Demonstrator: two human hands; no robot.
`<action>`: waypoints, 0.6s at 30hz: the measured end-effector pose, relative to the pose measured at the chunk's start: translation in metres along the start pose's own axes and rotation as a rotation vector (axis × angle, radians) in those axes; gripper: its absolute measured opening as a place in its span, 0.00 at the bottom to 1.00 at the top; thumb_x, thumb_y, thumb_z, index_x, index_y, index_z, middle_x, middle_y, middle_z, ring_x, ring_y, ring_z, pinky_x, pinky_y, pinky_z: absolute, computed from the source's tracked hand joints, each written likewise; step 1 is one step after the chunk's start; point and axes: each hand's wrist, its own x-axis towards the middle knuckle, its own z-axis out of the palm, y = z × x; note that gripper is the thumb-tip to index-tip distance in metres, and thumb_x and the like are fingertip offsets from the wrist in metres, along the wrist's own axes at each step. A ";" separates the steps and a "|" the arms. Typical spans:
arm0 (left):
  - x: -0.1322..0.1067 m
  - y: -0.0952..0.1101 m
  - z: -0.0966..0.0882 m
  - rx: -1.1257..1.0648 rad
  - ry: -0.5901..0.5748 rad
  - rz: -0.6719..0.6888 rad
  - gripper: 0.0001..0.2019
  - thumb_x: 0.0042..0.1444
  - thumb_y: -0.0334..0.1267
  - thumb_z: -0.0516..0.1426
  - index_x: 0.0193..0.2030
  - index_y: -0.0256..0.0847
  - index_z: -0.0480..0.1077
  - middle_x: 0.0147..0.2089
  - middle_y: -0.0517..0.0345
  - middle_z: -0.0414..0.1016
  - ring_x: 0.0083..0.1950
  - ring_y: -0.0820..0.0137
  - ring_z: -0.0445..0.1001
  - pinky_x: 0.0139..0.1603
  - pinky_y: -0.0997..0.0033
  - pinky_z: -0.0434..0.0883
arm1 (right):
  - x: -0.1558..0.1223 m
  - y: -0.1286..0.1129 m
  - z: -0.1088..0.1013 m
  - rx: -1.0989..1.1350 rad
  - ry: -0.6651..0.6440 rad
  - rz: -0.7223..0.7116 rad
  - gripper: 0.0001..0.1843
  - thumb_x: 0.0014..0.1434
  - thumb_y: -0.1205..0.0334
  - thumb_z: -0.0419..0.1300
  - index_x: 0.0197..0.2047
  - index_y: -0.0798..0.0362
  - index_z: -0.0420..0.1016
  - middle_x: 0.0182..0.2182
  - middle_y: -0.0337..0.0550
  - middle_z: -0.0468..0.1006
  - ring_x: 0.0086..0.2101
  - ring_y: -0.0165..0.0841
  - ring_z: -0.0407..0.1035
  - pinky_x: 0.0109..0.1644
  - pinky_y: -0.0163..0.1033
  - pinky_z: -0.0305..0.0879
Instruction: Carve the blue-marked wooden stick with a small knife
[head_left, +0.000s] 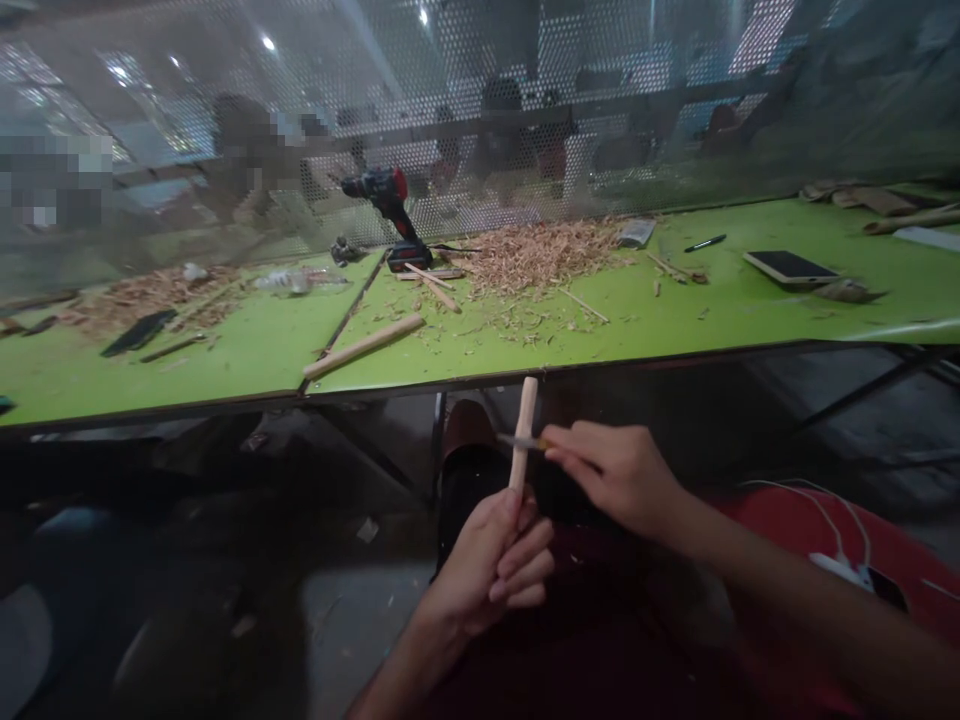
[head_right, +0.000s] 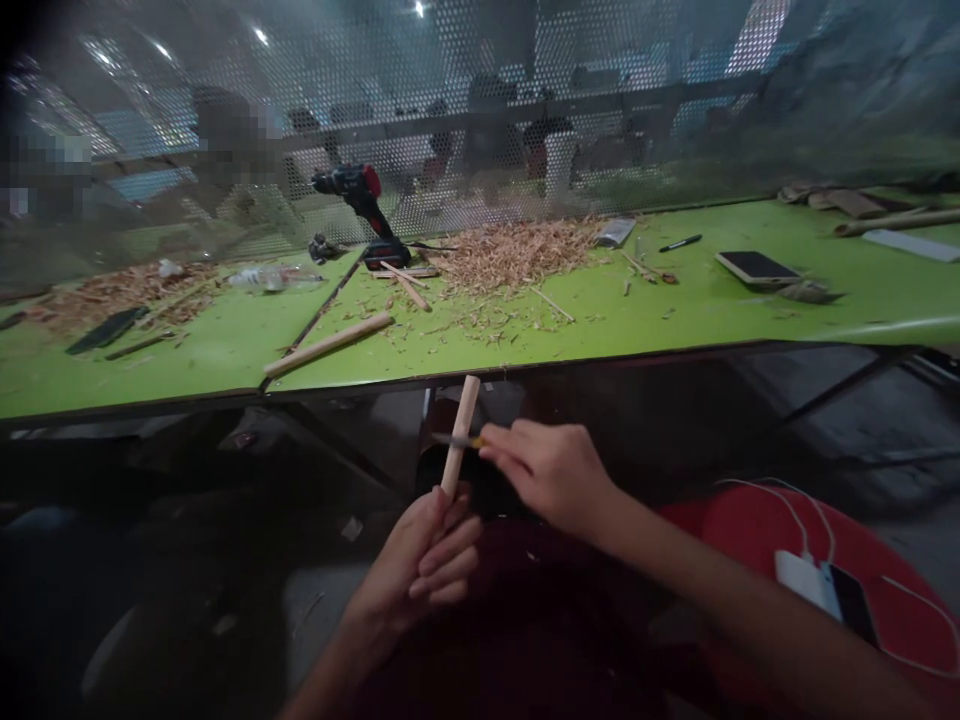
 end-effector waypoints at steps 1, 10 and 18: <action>0.001 -0.002 0.000 0.049 0.059 0.026 0.20 0.64 0.53 0.56 0.31 0.41 0.57 0.15 0.74 0.52 0.13 0.84 0.41 0.13 0.85 0.46 | -0.006 -0.011 0.007 -0.021 -0.013 -0.042 0.17 0.71 0.57 0.52 0.48 0.53 0.81 0.26 0.38 0.77 0.24 0.27 0.69 0.28 0.34 0.56; -0.002 0.004 0.003 0.241 0.273 0.073 0.19 0.60 0.55 0.60 0.39 0.42 0.61 0.15 0.77 0.51 0.14 0.83 0.39 0.14 0.83 0.43 | 0.005 -0.007 0.015 -0.195 -0.006 -0.241 0.17 0.71 0.56 0.51 0.46 0.49 0.81 0.23 0.36 0.73 0.23 0.26 0.63 0.25 0.38 0.44; -0.015 0.002 0.004 0.125 0.050 0.016 0.19 0.65 0.50 0.56 0.30 0.42 0.54 0.16 0.74 0.51 0.14 0.84 0.42 0.13 0.86 0.47 | 0.039 0.054 0.006 -0.265 0.072 -0.023 0.18 0.70 0.53 0.53 0.47 0.48 0.84 0.29 0.41 0.82 0.26 0.29 0.68 0.27 0.35 0.49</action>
